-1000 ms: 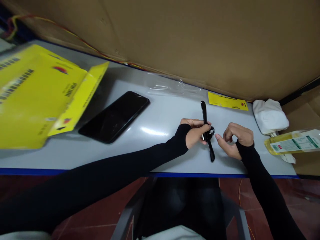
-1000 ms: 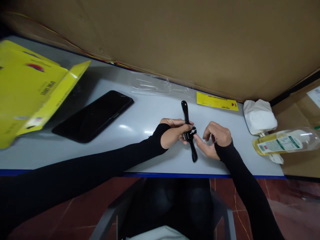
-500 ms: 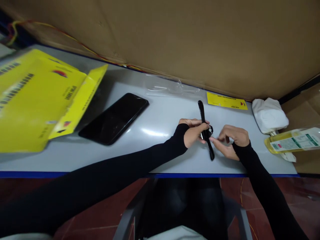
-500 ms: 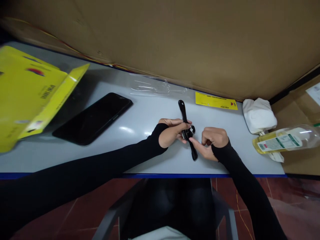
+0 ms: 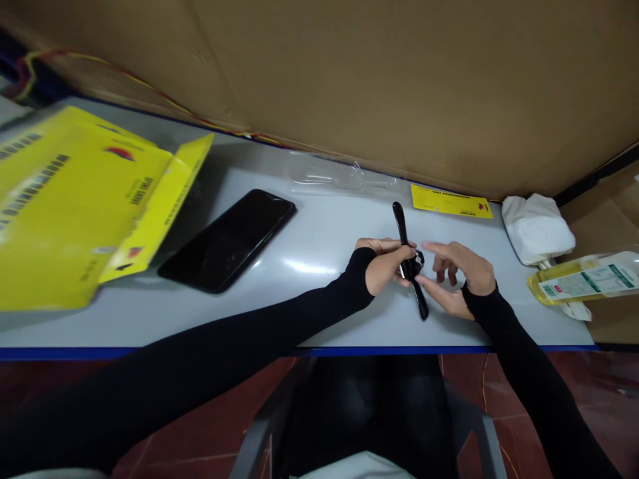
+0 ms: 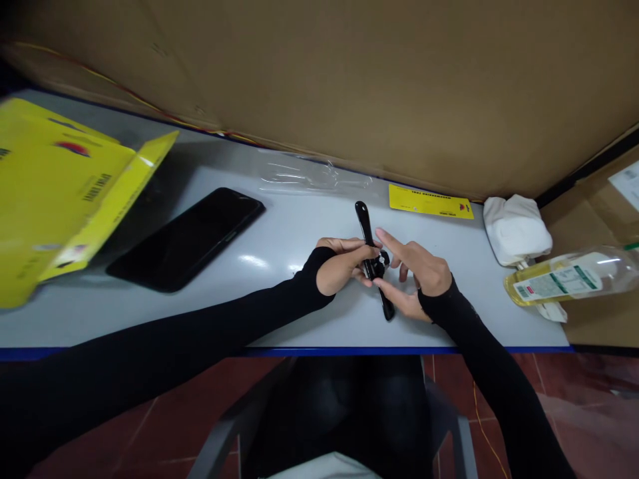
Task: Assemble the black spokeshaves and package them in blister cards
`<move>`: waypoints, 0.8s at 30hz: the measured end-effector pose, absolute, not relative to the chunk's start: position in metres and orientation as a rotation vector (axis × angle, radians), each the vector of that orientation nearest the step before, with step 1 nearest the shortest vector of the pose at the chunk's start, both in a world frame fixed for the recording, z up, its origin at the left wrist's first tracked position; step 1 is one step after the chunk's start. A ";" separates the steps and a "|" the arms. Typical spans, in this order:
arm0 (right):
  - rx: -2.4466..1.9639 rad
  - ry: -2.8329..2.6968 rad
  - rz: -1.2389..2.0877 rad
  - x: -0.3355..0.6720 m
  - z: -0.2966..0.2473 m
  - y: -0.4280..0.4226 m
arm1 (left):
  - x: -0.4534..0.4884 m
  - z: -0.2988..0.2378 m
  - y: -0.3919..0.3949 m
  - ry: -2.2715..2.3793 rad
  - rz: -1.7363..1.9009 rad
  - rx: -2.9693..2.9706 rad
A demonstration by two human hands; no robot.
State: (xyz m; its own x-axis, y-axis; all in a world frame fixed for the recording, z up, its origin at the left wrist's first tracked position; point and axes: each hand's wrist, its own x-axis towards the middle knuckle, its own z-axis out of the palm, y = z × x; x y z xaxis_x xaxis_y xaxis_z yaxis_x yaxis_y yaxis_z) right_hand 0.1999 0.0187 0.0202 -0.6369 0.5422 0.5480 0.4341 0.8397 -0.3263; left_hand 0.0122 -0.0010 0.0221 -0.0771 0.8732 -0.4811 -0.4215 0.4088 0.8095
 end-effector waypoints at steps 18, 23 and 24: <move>-0.713 -2.337 0.320 0.202 0.018 0.017 | 0.012 0.026 -0.001 1.231 1.122 0.452; -0.629 -2.323 0.244 0.202 0.016 0.018 | 0.011 0.022 0.000 1.208 1.117 0.455; -0.614 -2.313 0.236 0.202 0.016 0.018 | 0.011 0.023 0.000 1.206 1.115 0.450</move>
State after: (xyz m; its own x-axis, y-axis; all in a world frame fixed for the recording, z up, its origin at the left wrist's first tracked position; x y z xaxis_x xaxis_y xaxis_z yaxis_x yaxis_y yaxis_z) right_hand 0.2022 0.0175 0.0163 -0.6272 0.4935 0.6026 0.3618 0.8697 -0.3358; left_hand 0.0106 -0.0004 0.0227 -0.0523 0.8607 -0.5064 -0.4373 0.4361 0.7865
